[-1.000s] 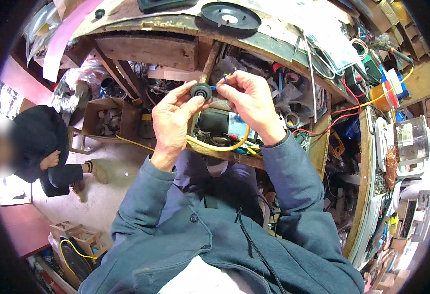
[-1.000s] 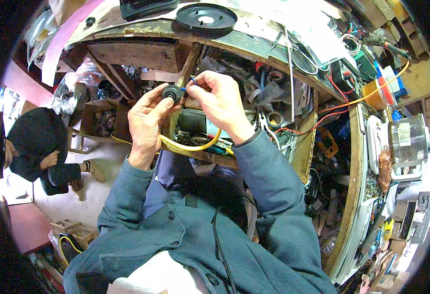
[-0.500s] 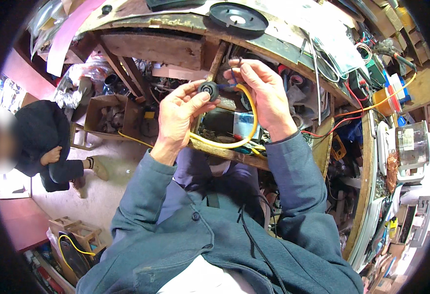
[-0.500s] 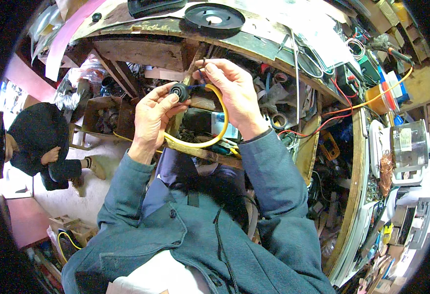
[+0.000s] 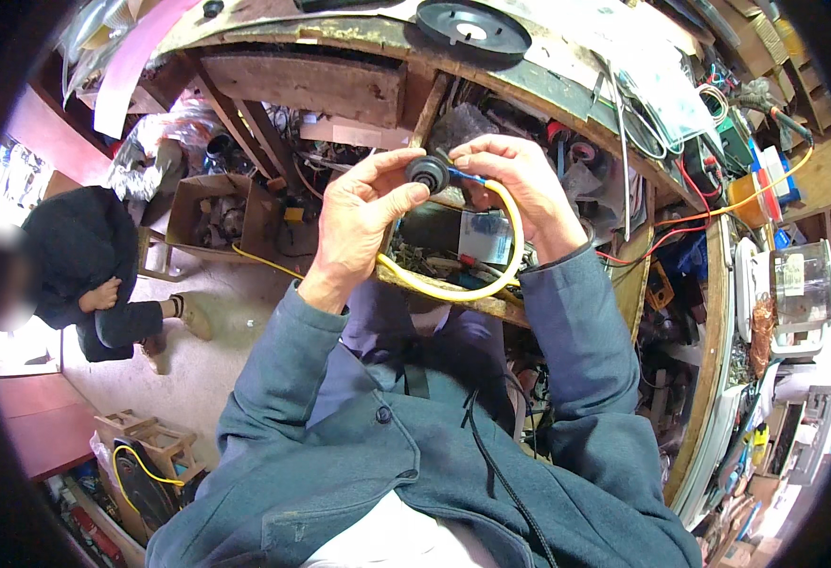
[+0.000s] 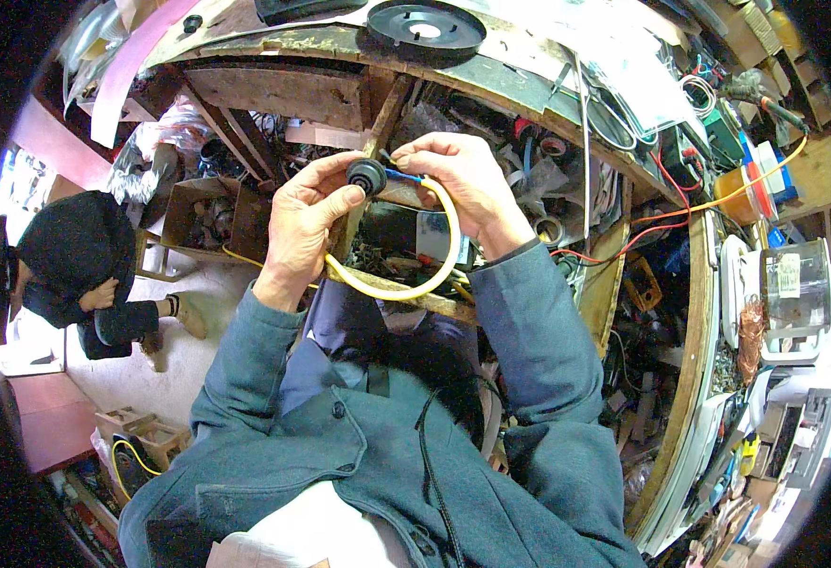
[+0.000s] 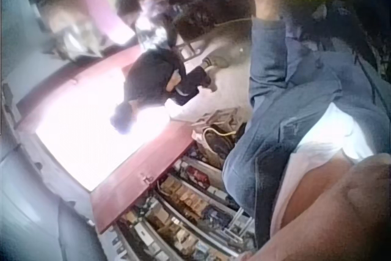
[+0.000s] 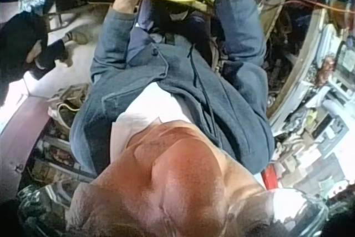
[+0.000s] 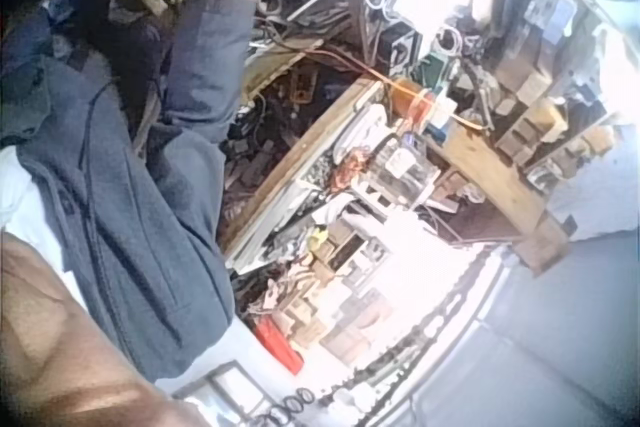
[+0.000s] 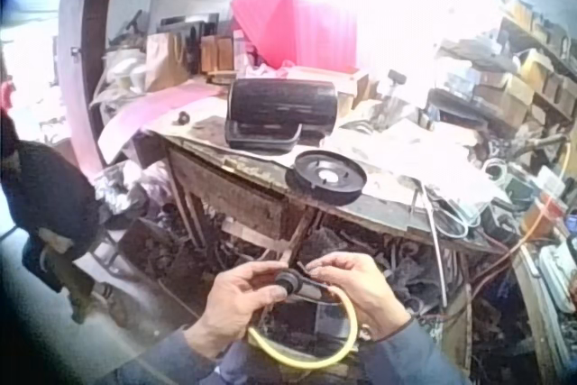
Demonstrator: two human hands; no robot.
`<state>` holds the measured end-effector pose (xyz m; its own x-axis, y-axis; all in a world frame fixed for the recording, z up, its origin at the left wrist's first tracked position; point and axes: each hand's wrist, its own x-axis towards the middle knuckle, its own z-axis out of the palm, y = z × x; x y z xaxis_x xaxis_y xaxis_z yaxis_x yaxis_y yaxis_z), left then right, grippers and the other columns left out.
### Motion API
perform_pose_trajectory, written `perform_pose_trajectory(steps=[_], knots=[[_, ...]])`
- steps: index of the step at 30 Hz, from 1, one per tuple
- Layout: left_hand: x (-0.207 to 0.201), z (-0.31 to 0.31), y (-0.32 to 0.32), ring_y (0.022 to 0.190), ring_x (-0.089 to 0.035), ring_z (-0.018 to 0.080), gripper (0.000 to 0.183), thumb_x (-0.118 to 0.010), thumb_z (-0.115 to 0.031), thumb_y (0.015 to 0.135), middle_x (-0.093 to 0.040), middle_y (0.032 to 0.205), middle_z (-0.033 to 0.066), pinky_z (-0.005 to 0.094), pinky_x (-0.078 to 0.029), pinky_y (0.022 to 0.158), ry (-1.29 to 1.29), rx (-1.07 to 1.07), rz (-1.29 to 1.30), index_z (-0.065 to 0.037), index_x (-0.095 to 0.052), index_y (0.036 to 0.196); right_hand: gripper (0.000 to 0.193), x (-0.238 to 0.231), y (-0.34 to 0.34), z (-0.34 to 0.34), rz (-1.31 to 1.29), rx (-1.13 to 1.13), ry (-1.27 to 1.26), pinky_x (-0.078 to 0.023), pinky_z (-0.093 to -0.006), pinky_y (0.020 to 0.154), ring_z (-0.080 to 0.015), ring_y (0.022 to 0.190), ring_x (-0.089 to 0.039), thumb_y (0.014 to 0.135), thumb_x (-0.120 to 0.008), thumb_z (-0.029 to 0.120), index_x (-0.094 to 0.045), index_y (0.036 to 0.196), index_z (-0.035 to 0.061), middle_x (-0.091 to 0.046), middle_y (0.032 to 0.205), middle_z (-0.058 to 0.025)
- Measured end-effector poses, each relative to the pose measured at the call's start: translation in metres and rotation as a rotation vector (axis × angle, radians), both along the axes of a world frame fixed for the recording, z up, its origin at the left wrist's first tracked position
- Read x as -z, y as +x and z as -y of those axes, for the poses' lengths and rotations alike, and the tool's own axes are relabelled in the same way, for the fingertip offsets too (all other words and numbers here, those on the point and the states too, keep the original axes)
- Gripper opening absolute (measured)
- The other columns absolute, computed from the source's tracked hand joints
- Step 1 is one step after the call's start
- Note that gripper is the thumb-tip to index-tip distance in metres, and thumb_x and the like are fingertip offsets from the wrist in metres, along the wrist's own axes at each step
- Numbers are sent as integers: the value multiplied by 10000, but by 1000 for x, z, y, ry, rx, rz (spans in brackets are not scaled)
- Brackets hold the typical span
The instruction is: The person sits on the floor and assembles a small electronic device. They strip and twist wires, wrap them with blue tape, and insert them into a black circular component. They then attach a larger black circular cover to the component.
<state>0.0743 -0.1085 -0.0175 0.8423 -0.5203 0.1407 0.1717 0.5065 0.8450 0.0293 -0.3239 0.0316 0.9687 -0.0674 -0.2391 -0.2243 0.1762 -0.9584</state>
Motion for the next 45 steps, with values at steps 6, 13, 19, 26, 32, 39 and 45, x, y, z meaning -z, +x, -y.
perform_pose_trajectory(steps=[6,13,19,26,32,39,45], knots=[[-1,0,3,1048,-686,175,397,-721,-6,937,-712,1174,111,305,-554,962,-94,-25,-124,36,-607,1314,237,13,5,1,72,-149,227,-599,-280,731,-158,827,-729,917,-740,92,-701,1126,-11,-760,971,-114],[-1,-3,7,1029,-701,191,383,-717,-48,955,-707,1176,125,331,-587,943,-111,-38,-161,44,-596,1307,195,13,6,-29,312,8,-171,-604,-292,705,-173,758,-730,828,-804,-26,-654,951,-11,-750,888,-116],[-4,-2,5,1006,-720,210,391,-720,-36,948,-707,1169,147,325,-611,920,-114,-89,-155,61,-581,1300,190,13,3,-25,230,118,170,-631,-328,678,-240,757,-757,832,-780,-38,-636,949,7,-748,930,-168],[-11,4,1,977,-731,199,416,-760,16,901,-724,1128,147,300,-615,880,-110,-170,-150,70,-605,1284,240,18,2,-19,204,85,358,-637,-340,841,-232,935,-748,864,-766,-31,-634,1057,23,-744,1030,-134],[-11,3,0,975,-732,205,425,-759,27,893,-720,1135,167,307,-619,883,-84,-175,-138,87,-595,1281,195,18,0,-25,216,83,364,-651,-377,782,-245,892,-762,891,-749,-14,-648,1051,32,-748,1024,-128],[-11,4,-2,984,-729,204,437,-761,32,888,-716,1138,178,306,-617,892,-70,-186,-110,94,-588,1285,231,20,2,-27,228,136,356,-657,-387,790,-248,894,-761,876,-764,-11,-650,1075,21,-743,1024,-125],[-9,3,-2,1018,-720,215,391,-739,32,906,-713,1161,158,334,-615,925,-46,-191,-100,71,-605,1271,293,19,3,-26,258,136,272,-651,-388,827,-237,918,-753,845,-789,-24,-649,1101,0,-738,1027,-118]])
